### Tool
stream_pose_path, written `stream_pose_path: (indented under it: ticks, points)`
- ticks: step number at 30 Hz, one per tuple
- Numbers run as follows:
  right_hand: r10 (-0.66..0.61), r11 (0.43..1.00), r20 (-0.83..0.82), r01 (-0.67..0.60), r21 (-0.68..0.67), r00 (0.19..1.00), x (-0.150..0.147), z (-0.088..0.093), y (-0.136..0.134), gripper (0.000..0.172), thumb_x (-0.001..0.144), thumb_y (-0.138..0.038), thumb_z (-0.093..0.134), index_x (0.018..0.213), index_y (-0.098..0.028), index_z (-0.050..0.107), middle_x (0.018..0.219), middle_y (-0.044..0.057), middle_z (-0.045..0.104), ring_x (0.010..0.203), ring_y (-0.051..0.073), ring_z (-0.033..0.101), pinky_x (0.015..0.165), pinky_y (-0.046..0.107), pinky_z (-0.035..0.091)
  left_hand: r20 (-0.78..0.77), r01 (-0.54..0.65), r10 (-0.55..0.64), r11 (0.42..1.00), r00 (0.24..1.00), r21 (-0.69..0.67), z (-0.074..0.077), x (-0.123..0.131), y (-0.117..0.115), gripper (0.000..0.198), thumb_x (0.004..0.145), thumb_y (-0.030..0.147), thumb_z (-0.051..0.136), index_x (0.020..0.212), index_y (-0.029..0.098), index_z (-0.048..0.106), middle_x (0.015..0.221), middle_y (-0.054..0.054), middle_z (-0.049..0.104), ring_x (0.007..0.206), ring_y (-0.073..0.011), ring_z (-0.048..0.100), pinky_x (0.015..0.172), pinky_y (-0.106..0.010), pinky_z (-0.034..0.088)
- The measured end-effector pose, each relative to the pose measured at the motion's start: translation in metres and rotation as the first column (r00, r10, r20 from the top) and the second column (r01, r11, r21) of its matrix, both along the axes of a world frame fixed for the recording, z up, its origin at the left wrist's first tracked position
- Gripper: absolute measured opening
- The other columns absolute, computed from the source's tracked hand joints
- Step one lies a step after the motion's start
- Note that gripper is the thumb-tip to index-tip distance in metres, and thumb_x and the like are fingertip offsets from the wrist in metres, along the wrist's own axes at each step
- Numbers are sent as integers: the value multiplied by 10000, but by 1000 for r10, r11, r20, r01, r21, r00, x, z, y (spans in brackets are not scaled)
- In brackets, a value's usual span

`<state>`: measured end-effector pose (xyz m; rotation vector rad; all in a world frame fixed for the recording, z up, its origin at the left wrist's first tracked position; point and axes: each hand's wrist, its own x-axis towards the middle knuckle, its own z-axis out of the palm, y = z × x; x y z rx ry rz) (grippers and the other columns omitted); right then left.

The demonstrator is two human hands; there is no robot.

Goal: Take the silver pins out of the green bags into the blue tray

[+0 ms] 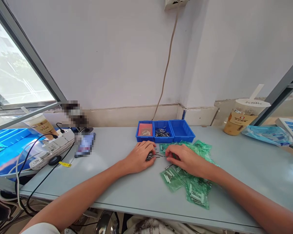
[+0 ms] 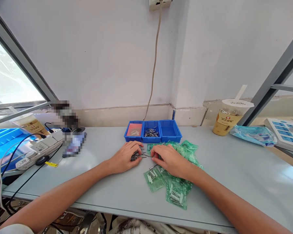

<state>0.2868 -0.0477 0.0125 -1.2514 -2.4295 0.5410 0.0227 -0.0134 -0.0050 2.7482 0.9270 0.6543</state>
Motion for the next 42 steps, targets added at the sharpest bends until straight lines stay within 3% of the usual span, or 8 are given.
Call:
stream_pose_path:
  ticks: [3, 6, 17, 26, 37, 42]
  points:
    - [72, 995, -6, -73, -67, 997, 5, 4, 0, 121, 1046, -337, 533, 1039, -265, 629, 1000, 11, 703, 918, 231, 627, 888, 392, 402, -16, 1, -1, 1000, 1000, -10, -1, -1, 0, 246, 989, 266, 601, 1233, 244, 573, 1355, -64, 625, 1222, -251, 567, 1062, -408, 422]
    - [112, 992, 20, -111, -58, 994, 8, 3, 1, 118, 1040, -312, 542, 988, -264, 636, 1027, 18, 705, 944, 241, 634, 875, 396, 394, -43, 5, -5, 1000, 999, -12, -1, -2, 1, 297, 1002, 284, 590, 1298, 262, 575, 1346, -50, 634, 1220, -251, 561, 1066, -410, 408]
    - [45, 988, 120, -61, 140, 992, -10, -6, -5, 210, 1094, -265, 425, 917, -230, 532, 944, 30, 664, 863, 233, 604, 820, 379, 368, -75, -2, 0, 1000, 997, -30, 3, 0, 1, 216, 1033, 324, 566, 1227, 278, 648, 1281, -44, 638, 1130, -243, 550, 1011, -408, 389]
    - [-17, 976, 133, -13, 219, 991, -21, -16, -4, 189, 1091, -232, 417, 963, -210, 554, 982, 63, 682, 898, 238, 618, 825, 390, 371, -45, -10, 8, 998, 999, -58, 3, 4, -1, 347, 969, 568, 658, 1154, 275, 673, 1253, -38, 638, 1094, -239, 553, 1010, -410, 384]
    - [34, 980, 88, -50, 190, 996, -22, -12, -4, 195, 1085, -254, 446, 923, -230, 551, 948, 39, 683, 901, 241, 617, 820, 388, 385, -41, 6, -10, 997, 999, -82, 2, 6, -2, 185, 1025, 440, 612, 1066, 282, 700, 1220, -18, 645, 1085, -222, 564, 1019, -408, 384]
    - [-46, 977, 33, 38, 210, 998, -14, -10, 0, 194, 1096, -260, 413, 984, -243, 570, 969, 28, 694, 907, 237, 604, 822, 388, 376, -33, -3, 1, 998, 999, -63, 1, 4, -1, 105, 1011, 343, 626, 1058, 263, 676, 1187, -17, 654, 1072, -215, 568, 1007, -394, 390]
